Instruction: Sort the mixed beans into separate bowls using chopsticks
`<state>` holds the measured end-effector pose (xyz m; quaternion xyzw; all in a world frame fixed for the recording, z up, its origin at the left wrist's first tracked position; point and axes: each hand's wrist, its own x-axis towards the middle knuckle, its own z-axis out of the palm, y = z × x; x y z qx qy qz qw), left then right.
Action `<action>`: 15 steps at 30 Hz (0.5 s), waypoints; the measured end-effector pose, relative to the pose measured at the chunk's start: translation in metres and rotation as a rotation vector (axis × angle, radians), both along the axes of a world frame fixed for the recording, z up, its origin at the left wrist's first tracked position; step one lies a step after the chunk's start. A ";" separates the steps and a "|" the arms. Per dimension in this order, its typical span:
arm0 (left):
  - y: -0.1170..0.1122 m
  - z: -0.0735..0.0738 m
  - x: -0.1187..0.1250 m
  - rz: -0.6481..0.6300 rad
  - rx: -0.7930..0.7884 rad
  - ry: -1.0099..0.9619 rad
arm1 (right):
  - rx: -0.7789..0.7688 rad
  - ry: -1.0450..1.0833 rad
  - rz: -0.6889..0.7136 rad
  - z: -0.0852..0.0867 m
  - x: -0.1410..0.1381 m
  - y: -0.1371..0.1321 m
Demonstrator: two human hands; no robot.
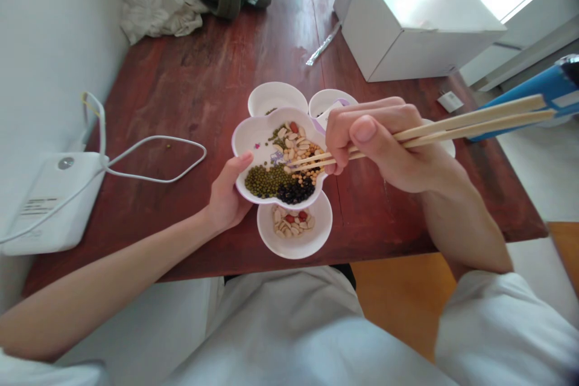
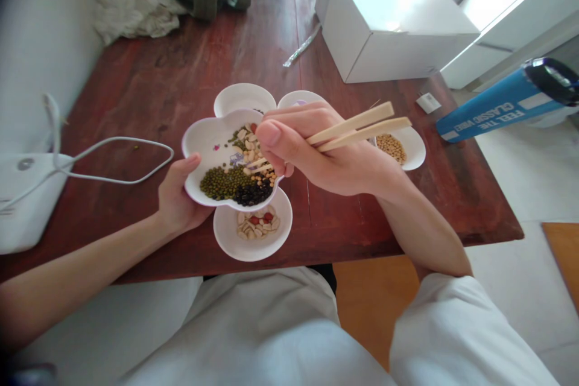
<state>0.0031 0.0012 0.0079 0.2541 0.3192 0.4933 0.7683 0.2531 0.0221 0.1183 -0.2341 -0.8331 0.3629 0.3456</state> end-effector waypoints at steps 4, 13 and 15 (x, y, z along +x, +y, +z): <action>0.000 0.001 0.000 0.007 -0.022 0.000 | 0.009 -0.009 -0.019 0.000 -0.001 0.000; 0.000 0.006 0.001 0.053 -0.118 0.029 | -0.008 -0.054 -0.065 0.005 0.006 -0.007; 0.000 0.005 -0.001 0.051 -0.158 0.037 | -0.039 -0.035 -0.044 0.003 0.009 -0.006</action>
